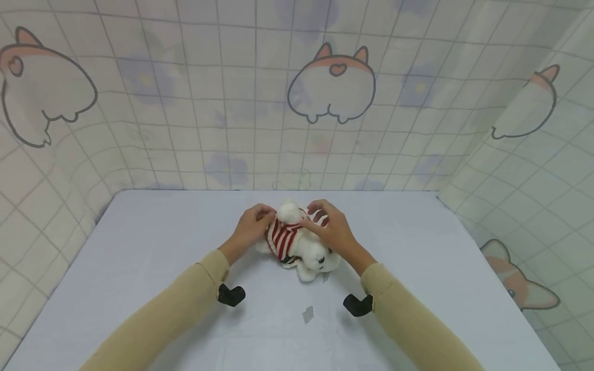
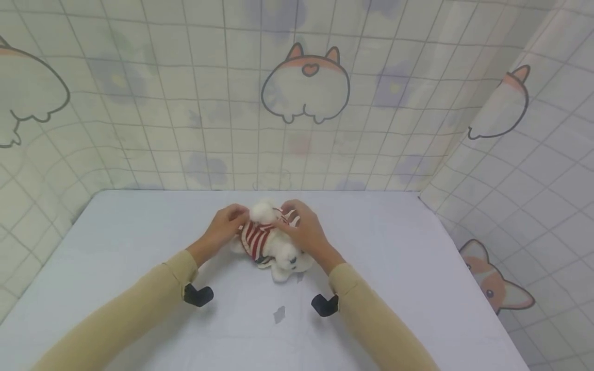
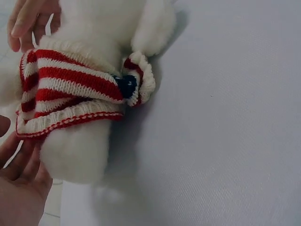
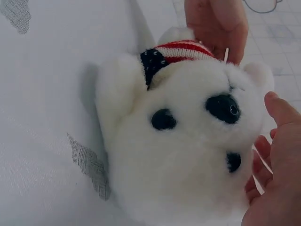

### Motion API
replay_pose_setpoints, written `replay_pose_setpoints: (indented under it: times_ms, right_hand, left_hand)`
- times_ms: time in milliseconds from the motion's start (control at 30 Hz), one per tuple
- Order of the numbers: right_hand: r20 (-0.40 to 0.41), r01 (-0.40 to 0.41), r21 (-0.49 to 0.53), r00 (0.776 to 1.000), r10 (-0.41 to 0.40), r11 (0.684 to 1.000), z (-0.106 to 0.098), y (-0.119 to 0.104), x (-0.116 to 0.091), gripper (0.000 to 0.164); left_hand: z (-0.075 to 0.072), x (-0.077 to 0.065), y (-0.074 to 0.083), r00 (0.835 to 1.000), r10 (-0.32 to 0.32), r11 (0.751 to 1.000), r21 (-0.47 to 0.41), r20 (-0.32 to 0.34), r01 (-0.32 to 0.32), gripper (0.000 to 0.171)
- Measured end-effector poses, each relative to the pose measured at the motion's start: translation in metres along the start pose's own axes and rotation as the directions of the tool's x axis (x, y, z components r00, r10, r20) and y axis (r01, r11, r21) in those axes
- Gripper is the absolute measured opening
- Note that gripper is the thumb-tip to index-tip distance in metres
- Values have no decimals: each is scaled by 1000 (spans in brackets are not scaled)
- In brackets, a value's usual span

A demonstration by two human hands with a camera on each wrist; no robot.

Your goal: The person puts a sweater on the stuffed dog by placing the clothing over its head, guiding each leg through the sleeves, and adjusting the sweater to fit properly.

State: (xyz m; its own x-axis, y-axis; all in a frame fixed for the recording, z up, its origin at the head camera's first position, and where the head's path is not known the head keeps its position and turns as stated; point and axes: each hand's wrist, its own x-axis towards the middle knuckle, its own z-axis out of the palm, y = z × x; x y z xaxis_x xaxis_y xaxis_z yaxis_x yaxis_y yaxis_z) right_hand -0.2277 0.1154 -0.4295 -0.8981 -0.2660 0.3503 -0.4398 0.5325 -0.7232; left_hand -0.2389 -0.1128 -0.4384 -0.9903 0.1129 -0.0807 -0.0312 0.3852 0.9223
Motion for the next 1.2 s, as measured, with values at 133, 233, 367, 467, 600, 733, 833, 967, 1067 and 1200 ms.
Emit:
replay_pose_setpoints:
  times_ms: [133,233,367,467,600,733,833,967,1067,1200]
  right_hand:
    - [-18,-33,-54,999,32,998,-8,1,-5,42]
    - [-32,-62,-88,998,59,994,-14,5,-11,43]
    - [-55,-62,-84,997,58,995,-20,11,-19,50]
    - [-57,-72,-56,996,68,996,-22,15,-25,61]
    - [-37,-153,-15,988,152,988,-23,21,-33,82]
    - [1,-251,25,968,251,968,-22,26,-43,97]
    - [45,-297,53,954,295,953,-21,29,-49,101]
    - [140,-335,41,935,327,941,-18,33,-56,102]
    - [211,-334,-9,921,328,943,-16,37,-61,103]
    - [241,-285,-35,928,284,958,-12,42,-67,104]
  left_hand:
    - [-3,-2,3,998,68,997,40,1,-68,26]
    - [-7,-3,8,990,143,985,93,0,-142,29]
    - [-10,-2,18,970,241,958,155,25,-242,33]
    - [-11,-1,28,951,301,929,200,74,-310,37]
    - [-11,0,41,927,333,897,246,173,-368,44]
    - [-11,2,51,913,308,888,265,267,-376,46]
    - [-12,3,55,903,290,883,276,317,-380,46]
    - [-11,6,56,884,291,858,310,365,-410,44]
    - [-10,7,56,879,292,841,337,376,-424,39]
    - [-8,7,55,888,285,838,356,361,-414,34]
